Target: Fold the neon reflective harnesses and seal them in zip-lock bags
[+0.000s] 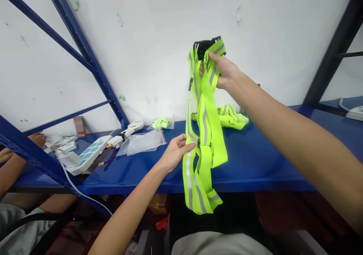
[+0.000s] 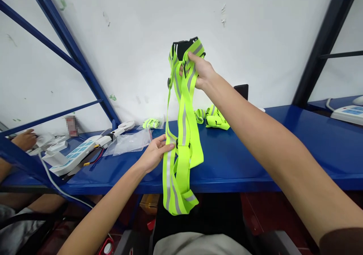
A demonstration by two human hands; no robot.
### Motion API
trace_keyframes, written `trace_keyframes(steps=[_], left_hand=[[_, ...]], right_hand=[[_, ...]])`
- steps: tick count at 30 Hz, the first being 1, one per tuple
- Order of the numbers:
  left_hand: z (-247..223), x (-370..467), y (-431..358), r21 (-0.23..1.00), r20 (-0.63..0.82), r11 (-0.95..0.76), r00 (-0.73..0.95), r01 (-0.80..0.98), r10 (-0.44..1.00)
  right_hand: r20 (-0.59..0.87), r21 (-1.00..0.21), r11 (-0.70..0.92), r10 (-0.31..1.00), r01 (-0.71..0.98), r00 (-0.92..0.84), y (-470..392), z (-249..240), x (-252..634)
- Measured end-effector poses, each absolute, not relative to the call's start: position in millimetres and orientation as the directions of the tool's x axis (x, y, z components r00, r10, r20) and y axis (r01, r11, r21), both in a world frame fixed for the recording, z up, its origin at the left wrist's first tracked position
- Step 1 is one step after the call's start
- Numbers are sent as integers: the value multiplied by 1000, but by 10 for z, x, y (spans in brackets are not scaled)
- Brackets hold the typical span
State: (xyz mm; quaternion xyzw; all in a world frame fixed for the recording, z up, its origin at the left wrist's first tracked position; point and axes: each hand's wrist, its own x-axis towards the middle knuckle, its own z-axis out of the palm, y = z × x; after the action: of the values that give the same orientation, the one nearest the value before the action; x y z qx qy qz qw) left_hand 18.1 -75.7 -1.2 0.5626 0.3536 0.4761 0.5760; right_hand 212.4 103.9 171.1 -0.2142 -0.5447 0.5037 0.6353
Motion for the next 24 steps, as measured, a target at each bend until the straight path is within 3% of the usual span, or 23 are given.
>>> trace_keyframes(steps=[5, 12, 21, 24], left_hand=[[97, 274, -786, 966, 150, -79, 284, -246, 947], [154, 99, -699, 888, 177, -134, 57, -441, 983], [220, -50, -577, 894, 189, -226, -132, -386, 973], [112, -51, -545, 948, 156, -180, -111, -262, 982]], right_hand=[[495, -826, 415, 857, -383, -140, 954, 1836, 2158], [529, -831, 480, 838, -282, -132, 780, 1746, 2445], [496, -863, 471, 857, -182, -141, 807, 1333, 2529], [472, -875, 446, 873, -188, -126, 832, 1261, 2499]])
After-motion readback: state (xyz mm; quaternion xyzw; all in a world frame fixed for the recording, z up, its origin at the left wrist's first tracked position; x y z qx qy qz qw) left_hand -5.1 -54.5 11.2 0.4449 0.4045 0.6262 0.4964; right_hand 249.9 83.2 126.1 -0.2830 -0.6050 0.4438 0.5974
